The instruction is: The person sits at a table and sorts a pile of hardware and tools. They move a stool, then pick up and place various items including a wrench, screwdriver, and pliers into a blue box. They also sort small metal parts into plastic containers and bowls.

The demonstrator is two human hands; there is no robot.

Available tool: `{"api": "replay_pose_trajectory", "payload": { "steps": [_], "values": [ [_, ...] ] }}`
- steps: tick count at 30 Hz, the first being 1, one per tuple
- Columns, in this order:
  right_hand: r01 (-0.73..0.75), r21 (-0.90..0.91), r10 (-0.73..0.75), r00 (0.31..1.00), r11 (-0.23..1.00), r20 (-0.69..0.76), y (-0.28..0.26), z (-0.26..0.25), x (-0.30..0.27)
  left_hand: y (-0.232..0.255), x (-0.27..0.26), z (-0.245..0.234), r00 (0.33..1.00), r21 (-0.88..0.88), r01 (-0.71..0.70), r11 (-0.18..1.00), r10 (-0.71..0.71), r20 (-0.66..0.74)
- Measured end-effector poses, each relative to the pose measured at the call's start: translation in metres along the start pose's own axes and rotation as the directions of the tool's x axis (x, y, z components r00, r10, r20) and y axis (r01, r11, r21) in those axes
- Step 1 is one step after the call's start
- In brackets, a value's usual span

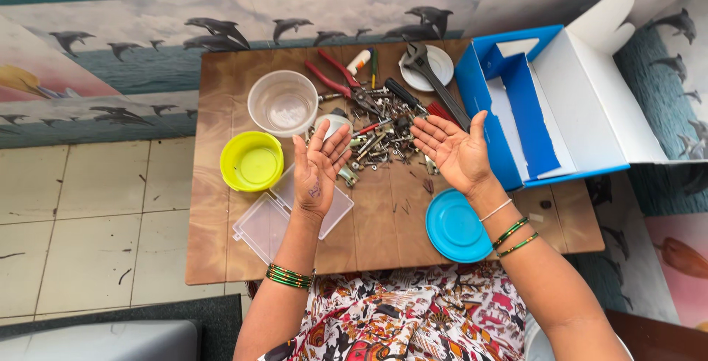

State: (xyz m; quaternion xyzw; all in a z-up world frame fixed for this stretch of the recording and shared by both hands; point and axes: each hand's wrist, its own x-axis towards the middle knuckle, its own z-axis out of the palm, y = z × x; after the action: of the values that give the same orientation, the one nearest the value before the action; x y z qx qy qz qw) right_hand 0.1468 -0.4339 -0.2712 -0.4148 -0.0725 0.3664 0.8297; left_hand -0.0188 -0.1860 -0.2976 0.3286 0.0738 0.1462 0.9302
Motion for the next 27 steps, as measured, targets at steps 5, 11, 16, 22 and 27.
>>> {"api": "replay_pose_trajectory", "payload": {
  "steps": [5,11,16,22,27],
  "values": [
    [-0.008,-0.047,0.006,0.998,0.999,-0.055,0.002,-0.002,-0.011,-0.012,-0.011,0.002,1.000,0.046,-0.009,0.999,0.009,0.000],
    [0.004,-0.120,-0.010,0.999,0.993,-0.046,0.004,-0.012,-0.020,-0.028,-0.019,0.001,1.000,0.116,-0.003,0.993,0.004,-0.010],
    [0.009,-0.125,-0.018,0.997,0.992,-0.071,0.008,-0.024,-0.027,-0.039,-0.022,0.001,1.000,0.093,0.008,0.996,-0.006,-0.020],
    [0.030,-0.120,-0.039,0.996,0.992,-0.076,0.007,-0.036,-0.031,-0.049,-0.023,0.007,1.000,0.150,0.024,0.988,-0.021,-0.021],
    [0.045,-0.209,-0.060,0.996,0.977,-0.065,0.002,-0.043,-0.037,-0.056,-0.021,0.011,0.997,0.260,0.063,0.964,-0.052,-0.048]
  ]
}}
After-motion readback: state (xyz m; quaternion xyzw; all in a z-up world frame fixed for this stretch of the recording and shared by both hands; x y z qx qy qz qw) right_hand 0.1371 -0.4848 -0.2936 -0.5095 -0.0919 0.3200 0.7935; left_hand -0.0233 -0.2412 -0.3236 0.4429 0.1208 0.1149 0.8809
